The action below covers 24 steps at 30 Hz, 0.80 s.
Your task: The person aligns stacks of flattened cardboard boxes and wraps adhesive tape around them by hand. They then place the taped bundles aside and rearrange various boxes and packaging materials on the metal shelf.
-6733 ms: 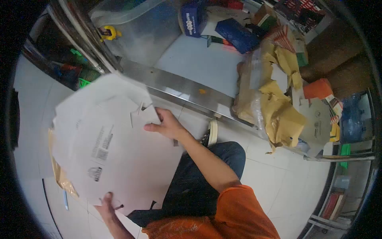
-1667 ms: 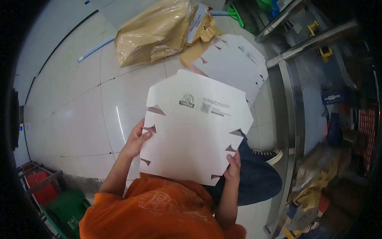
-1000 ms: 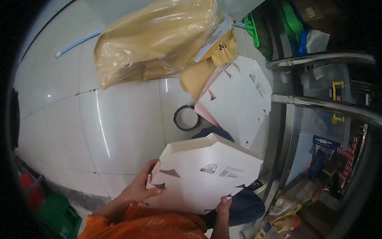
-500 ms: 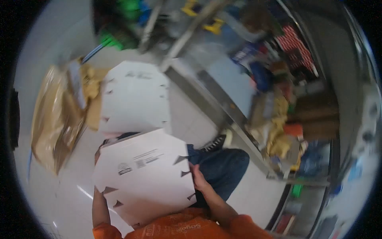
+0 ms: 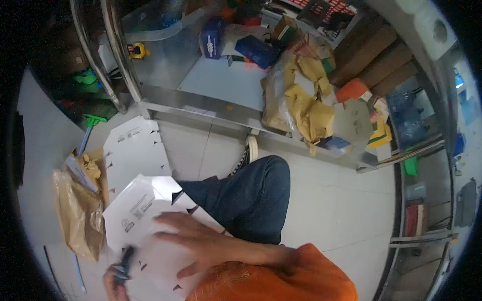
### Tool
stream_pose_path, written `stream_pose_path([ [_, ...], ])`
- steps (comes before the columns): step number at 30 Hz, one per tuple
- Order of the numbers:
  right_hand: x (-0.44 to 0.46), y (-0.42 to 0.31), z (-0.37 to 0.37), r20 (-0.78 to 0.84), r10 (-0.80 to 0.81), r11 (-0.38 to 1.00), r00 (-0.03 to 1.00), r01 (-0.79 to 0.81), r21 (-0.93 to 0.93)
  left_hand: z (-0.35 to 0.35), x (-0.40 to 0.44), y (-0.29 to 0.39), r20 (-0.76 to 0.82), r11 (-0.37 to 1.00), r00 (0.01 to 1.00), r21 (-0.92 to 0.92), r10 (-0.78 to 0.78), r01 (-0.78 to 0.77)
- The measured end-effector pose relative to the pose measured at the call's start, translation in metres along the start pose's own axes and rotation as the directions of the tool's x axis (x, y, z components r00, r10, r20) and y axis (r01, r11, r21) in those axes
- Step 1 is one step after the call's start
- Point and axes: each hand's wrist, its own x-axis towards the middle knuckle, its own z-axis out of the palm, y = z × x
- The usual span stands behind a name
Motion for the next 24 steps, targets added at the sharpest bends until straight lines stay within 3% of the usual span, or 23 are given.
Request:
stream_pose_path([
  [1, -0.007, -0.003, 0.006, 0.039, 0.047, 0.997, 0.998, -0.050, 0.055, 0.027, 0.025, 0.031, 0.102, 0.984, 0.985, 0.102, 0.139, -0.149],
  [2, -0.014, -0.003, 0.012, 0.085, 0.087, 0.990, 0.993, -0.095, 0.107, 0.058, 0.062, 0.095, 0.322, 0.999, 0.946, -0.039, -0.019, 0.034],
  [3, -0.021, -0.004, 0.017, 0.139, 0.118, 0.978, 0.983, -0.140, 0.156, 0.086, 0.081, 0.086, 0.318, 0.977, 0.931, -0.165, 0.181, -0.133],
  [5, -0.040, -0.004, -0.006, -0.083, 0.374, 0.902, 0.924, -0.341, 0.265, 0.144, 0.098, 0.123, -0.008, 0.877, 0.998, -0.477, 0.064, -0.060],
  [6, -0.051, -0.005, -0.011, -0.215, 0.473, 0.865, 0.855, -0.403, 0.299, 0.161, 0.104, 0.130, 0.008, 0.933, 0.993, -0.343, 0.121, -0.111],
  [7, -0.061, 0.007, -0.006, -0.397, 0.469, 0.876, 0.789, -0.357, 0.325, 0.174, 0.108, 0.133, 0.039, 0.967, 0.985, -0.203, 0.168, -0.157],
  [8, -0.068, 0.007, -0.008, -0.390, 0.593, 0.792, 0.705, -0.422, 0.441, 0.189, 0.110, 0.135, 0.052, 0.972, 0.988, -0.192, 0.145, -0.133],
  [12, -0.080, 0.006, -0.015, -0.485, 0.723, 0.672, 0.492, -0.338, 0.659, 0.225, 0.130, 0.144, 0.091, 0.980, 0.990, -0.176, 0.111, -0.093],
  [18, -0.103, 0.022, -0.013, -0.700, 0.391, 0.919, 0.597, -0.288, 0.268, 0.233, 0.150, 0.125, 0.179, 0.971, 0.983, -0.239, 0.024, 0.020],
  [21, -0.100, 0.028, -0.021, -0.692, 0.104, 0.993, 0.714, -0.115, 0.031, 0.222, 0.155, 0.126, 0.276, 0.950, 0.961, -0.294, -0.025, 0.109],
  [24, -0.099, 0.046, -0.025, -0.643, -0.204, 0.977, 0.738, 0.112, -0.182, 0.212, 0.156, 0.129, 0.372, 0.920, 0.928, -0.355, -0.027, 0.169],
])
